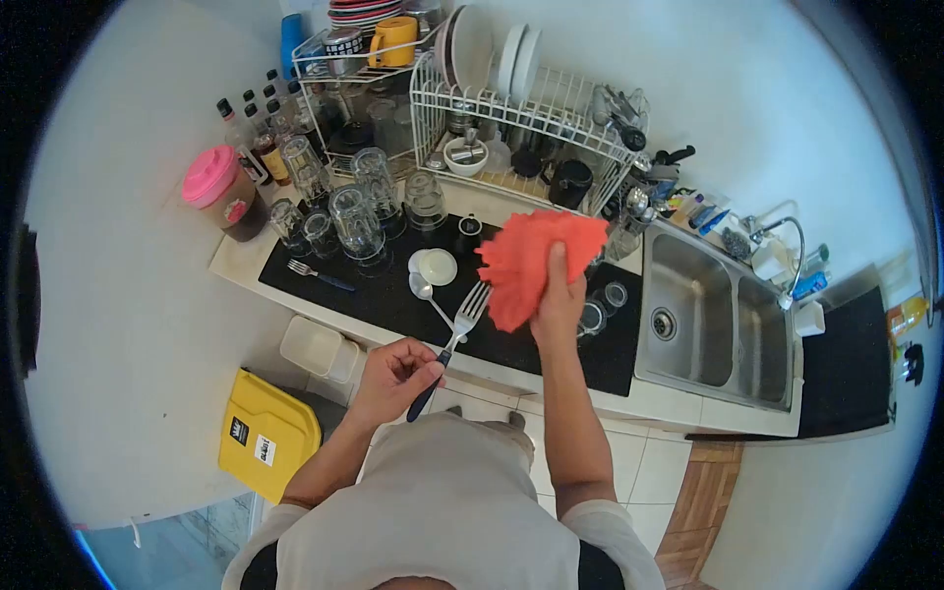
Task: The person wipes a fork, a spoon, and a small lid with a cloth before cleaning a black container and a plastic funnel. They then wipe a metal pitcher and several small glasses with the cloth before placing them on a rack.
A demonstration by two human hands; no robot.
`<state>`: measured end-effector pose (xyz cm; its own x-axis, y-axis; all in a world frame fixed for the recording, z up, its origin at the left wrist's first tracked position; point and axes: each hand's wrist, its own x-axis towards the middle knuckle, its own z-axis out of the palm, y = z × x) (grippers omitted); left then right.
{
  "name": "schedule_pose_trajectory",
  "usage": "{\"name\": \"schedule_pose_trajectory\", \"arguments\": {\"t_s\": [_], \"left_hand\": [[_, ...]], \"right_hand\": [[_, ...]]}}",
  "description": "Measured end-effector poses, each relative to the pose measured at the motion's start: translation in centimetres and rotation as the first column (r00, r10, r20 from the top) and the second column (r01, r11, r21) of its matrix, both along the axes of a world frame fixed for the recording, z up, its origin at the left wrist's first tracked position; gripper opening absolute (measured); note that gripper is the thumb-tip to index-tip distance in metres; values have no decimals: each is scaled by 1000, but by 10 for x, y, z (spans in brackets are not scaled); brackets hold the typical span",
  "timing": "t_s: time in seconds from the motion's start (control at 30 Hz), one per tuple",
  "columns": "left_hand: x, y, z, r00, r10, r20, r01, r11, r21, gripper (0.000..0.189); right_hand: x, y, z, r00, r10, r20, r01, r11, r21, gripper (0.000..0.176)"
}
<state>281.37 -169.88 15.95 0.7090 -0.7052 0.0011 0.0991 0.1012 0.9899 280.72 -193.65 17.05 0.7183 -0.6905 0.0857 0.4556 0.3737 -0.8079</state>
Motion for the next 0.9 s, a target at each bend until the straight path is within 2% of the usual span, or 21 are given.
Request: {"name": "schedule_pose_trajectory", "arguments": {"t_s": [0.07,0.17,0.2,0.27,0.37,0.43,0.5,0.57,0.6,0.7,0.73,0.8,0.83,0.9], "left_hand": [[3,-2,1,997,73,-5,-73,996,-45,10],[7,-7,1,996,87,34,-85,995,-59,11],[7,-8,1,996,73,59,-70,996,-49,11],[3,-10,1,997,31,70,-30,999,-18,11],[0,-10,0,1000,1,18,-1,1000,-32,9],[0,-7,-1,1000,-15,-17,14,1000,-19,8],[0,-3,-1,999,-37,-29,38,999,29,8],[-5,-3,-3,1000,0,-12,0,999,36,8],[-5,-1,-4,1000,24,-2,-24,999,41,9],[3,0,-8,990,133,-45,-134,991,-25,9],[4,-1,-6,990,136,-43,-138,990,-38,8],[7,-3,-2,990,140,-35,-142,988,-67,8],[6,-4,-2,994,109,-30,-112,990,-85,8],[3,-6,-3,999,35,-16,-37,993,-108,8]], "right_hand": [[-14,8,3,992,97,85,-110,980,163,40],[-33,37,-20,953,302,30,-294,894,337,38],[-32,49,-21,943,331,-27,-323,933,158,37],[-32,71,-22,929,340,-146,-364,911,-195,35],[-25,54,-17,895,340,-288,-414,874,-256,31],[-16,41,-18,951,140,-275,-239,899,-367,30],[-5,25,-18,969,-51,-241,-72,876,-477,28],[-1,3,4,987,-81,-139,45,969,-244,28],[-1,-5,11,995,-60,-83,44,982,-184,30],[-18,11,20,999,46,-4,-46,999,-29,37],[-25,22,17,983,183,-33,-182,983,35,42],[-33,48,-3,946,306,-106,-297,951,92,45],[-34,59,-21,919,368,-144,-362,930,64,46],[-33,82,-21,903,408,-135,-422,902,-94,44]]}}
